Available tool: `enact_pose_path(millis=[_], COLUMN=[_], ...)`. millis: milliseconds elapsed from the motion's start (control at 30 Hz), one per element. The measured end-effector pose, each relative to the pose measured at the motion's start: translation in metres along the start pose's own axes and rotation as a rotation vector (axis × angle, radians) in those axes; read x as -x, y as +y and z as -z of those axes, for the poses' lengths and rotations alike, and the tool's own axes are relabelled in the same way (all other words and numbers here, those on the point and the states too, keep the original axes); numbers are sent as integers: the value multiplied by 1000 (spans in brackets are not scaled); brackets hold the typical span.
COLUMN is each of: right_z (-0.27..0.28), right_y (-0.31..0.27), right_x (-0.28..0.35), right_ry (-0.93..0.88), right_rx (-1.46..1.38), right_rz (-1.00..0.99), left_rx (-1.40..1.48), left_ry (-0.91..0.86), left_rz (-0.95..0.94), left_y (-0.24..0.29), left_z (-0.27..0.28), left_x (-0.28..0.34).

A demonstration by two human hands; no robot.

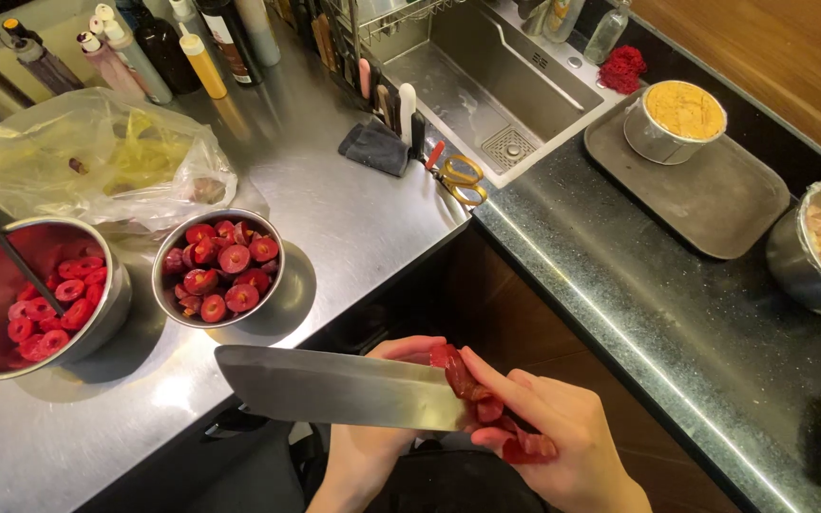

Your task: Peeling and pitting fruit using a kitchen knife and sorting them into bowls.

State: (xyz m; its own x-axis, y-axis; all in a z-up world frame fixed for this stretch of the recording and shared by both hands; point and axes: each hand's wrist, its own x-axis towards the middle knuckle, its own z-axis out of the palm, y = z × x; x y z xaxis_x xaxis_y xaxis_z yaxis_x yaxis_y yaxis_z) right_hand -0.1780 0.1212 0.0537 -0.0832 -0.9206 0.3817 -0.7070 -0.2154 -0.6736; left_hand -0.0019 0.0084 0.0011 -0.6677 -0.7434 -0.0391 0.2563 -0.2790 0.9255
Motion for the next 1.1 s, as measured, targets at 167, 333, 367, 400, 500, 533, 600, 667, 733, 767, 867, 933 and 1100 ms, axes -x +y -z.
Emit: enact_pose_path(millis=[167,333,367,400,500,533,600,667,733,767,867,933,1100], right_z=[-1,4,5,6,-7,-9,-12,-8,-7,-8,-12,-15,-28], right_y=[2,1,4,6,13,11,7,4,5,8,12,15,31], right_x=[4,3,3,2,20,18,14,8,7,8,9,11,20], right_ry=[-13,-45,-65,-86,-18,-15,28,21,14,-1,3,21,130], right_rx=[-71,-159,-83,-6,-435,-434,-482,-340,-198,-184,-242,-314,-471], right_rz=[-66,-100,-77,-54,-499,-499,-224,-148,-74,-96,-106,-94,-293], left_rx=[51,98,143,188,293,293,276,266,257,274,304,319,404], left_ry=[89,45,24,4,-26,-28,-37,-42,-47,-55,-61,-58,39], left_rz=[-79,-122,-62,-1,75,76,-22,-69,-116,-138,-179,-198,-136], left_y=[-10,4,6,7,6,4,0,-4,-8,-10,-19,-25,-36], left_z=[-8,-10,-9,-7,-6,-7,-8,-8,-8,-8,-7,-9,-20], left_x=[5,3,0,-2,-5,-5,-5,-4,-4,-5,-5,-5,-4])
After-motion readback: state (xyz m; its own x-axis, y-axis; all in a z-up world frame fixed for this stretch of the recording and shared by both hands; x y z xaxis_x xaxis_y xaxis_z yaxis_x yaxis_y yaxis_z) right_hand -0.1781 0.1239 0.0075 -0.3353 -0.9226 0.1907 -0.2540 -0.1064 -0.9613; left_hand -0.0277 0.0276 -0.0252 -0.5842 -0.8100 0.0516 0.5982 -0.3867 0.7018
